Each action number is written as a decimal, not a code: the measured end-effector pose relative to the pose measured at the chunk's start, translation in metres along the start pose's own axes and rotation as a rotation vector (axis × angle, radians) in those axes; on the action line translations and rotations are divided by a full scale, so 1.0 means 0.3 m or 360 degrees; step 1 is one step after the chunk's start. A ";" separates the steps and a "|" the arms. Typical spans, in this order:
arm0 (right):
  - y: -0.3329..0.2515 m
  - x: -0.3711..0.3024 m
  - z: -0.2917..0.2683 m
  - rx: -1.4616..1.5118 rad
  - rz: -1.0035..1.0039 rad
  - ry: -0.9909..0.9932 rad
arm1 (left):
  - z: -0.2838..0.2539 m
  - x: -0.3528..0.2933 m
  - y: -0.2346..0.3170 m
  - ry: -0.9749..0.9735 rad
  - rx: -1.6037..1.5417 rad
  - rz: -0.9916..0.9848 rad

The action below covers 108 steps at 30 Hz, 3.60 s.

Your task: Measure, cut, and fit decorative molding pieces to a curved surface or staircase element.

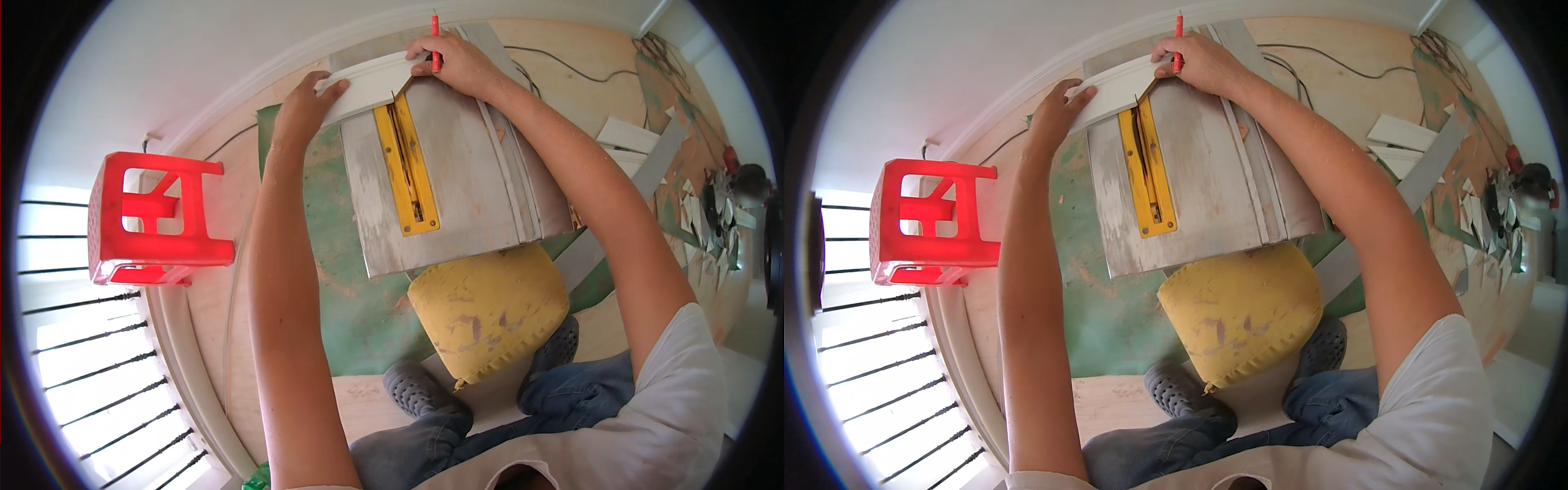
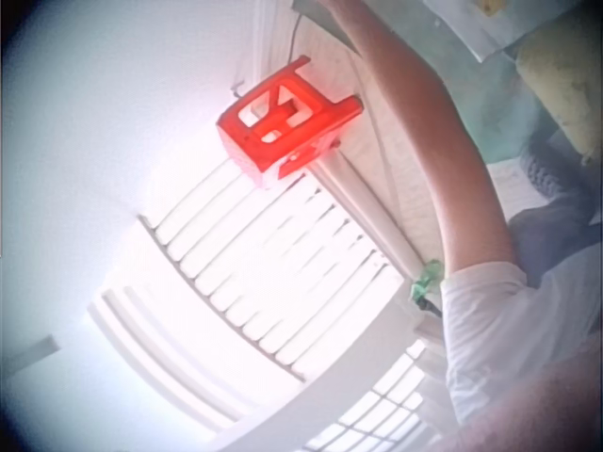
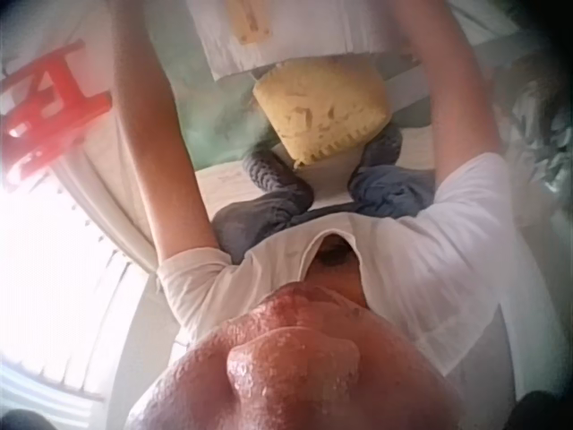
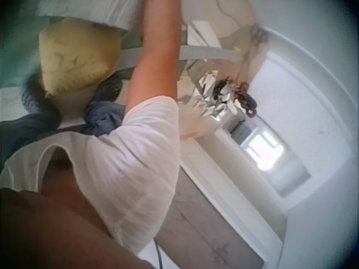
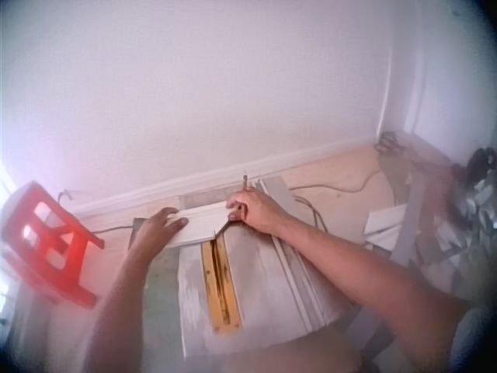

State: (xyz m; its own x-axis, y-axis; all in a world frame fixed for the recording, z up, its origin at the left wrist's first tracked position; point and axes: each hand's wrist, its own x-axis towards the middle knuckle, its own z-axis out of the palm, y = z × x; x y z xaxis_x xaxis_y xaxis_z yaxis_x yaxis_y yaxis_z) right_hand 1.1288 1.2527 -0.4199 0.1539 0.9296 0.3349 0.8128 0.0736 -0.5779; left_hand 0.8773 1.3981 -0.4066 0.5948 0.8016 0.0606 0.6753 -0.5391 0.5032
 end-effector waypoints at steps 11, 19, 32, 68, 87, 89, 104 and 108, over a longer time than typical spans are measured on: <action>0.013 -0.037 -0.024 -0.0086 -0.0040 -0.0066 | 0.024 -0.040 0.065 0.0127 0.0126 -0.0061; 0.014 -0.065 -0.063 0.0028 0.0029 -0.0073 | 0.039 -0.059 0.109 0.0069 0.0130 -0.0097; -0.011 -0.069 -0.071 0.0001 0.0026 -0.0077 | 0.051 -0.067 0.097 0.0082 0.0166 -0.0068; -0.013 -0.128 -0.052 -0.0060 -0.0248 0.0152 | 0.047 -0.145 0.117 0.0092 0.0162 -0.0088; 0.008 -0.095 -0.044 -0.0020 -0.0031 0.0049 | 0.061 -0.059 0.093 0.0130 0.0199 -0.0014; 0.004 -0.098 -0.041 -0.0019 -0.0029 0.0052 | 0.062 -0.061 0.094 0.0125 0.0213 -0.0029; 0.002 -0.105 -0.047 -0.0060 0.0015 0.0074 | 0.055 -0.054 0.101 0.0075 0.0164 -0.0057; -0.018 -0.108 -0.060 -0.0050 0.0050 -0.0003 | 0.056 -0.061 0.094 0.0113 0.0192 -0.0002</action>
State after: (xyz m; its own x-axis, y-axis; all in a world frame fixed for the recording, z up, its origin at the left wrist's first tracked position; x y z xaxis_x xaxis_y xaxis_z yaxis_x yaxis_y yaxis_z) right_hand 1.1296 1.2156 -0.4144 0.1785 0.9319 0.3156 0.8247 0.0332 -0.5645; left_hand 0.8927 1.3638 -0.4082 0.5644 0.8162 0.1232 0.7261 -0.5619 0.3963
